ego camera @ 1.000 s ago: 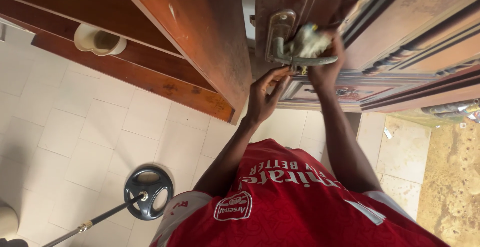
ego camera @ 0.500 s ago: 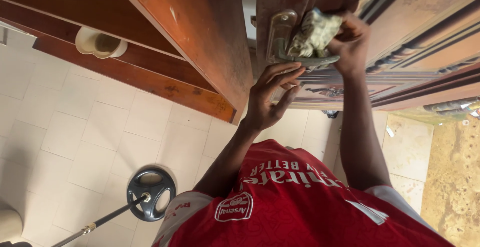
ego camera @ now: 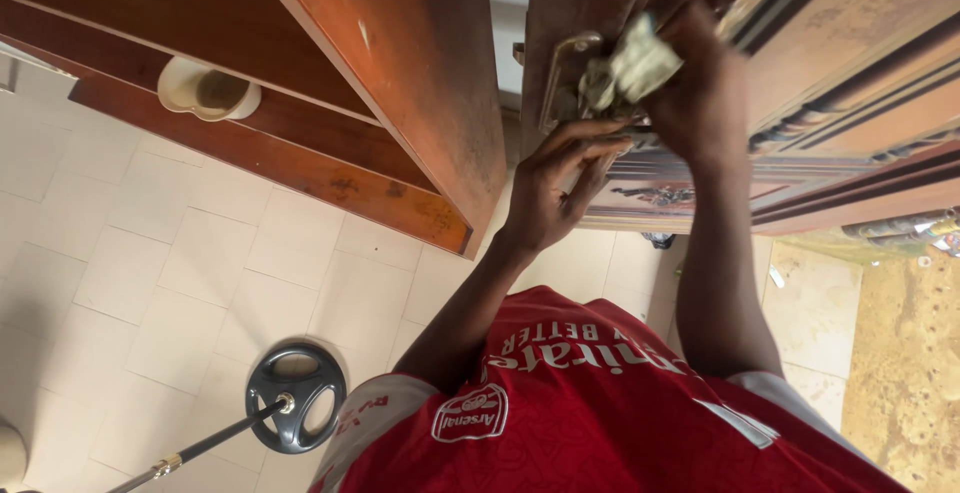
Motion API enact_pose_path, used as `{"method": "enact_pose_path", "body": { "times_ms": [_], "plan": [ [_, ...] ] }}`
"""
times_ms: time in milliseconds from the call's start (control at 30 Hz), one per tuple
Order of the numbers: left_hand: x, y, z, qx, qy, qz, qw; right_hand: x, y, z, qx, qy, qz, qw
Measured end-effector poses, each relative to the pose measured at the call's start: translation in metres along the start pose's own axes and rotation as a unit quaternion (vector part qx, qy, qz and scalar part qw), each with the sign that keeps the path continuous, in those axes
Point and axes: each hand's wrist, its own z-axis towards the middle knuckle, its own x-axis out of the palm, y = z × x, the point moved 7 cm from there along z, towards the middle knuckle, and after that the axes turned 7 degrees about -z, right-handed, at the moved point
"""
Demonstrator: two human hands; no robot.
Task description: Wiping the handle and surface of a wooden door using a cloth.
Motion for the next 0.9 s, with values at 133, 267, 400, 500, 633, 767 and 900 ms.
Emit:
{"method": "enact_pose_path", "body": {
  "times_ms": [133,267,400,500,633,767,900],
  "plan": [
    [-0.003,-0.005,0.005,0.034,-0.012,-0.006,0.999,-0.011,0.022,0.004,0.042,0.010,0.161,0.986],
    [-0.005,-0.010,0.006,0.002,-0.019,-0.032,0.999,-0.037,0.016,0.019,-0.027,-0.130,0.158,0.978],
    [-0.007,-0.008,0.006,-0.007,-0.022,-0.024,0.999,-0.035,0.004,0.025,-0.051,-0.221,0.187,0.956],
    [-0.006,-0.011,0.006,0.002,-0.025,0.014,1.000,-0.046,0.048,0.023,-0.004,-0.194,0.173,0.966],
    [-0.013,-0.023,0.014,0.012,-0.030,0.047,0.998,-0.002,0.017,-0.008,-0.038,-0.102,0.122,0.986],
    [-0.006,-0.030,0.020,0.099,-0.037,0.185,0.977,-0.009,0.024,0.001,0.048,-0.042,0.200,0.978],
    [0.006,-0.038,0.030,0.111,-0.030,0.177,0.977,-0.039,0.017,0.013,-0.022,-0.155,0.150,0.976]
  ]
}}
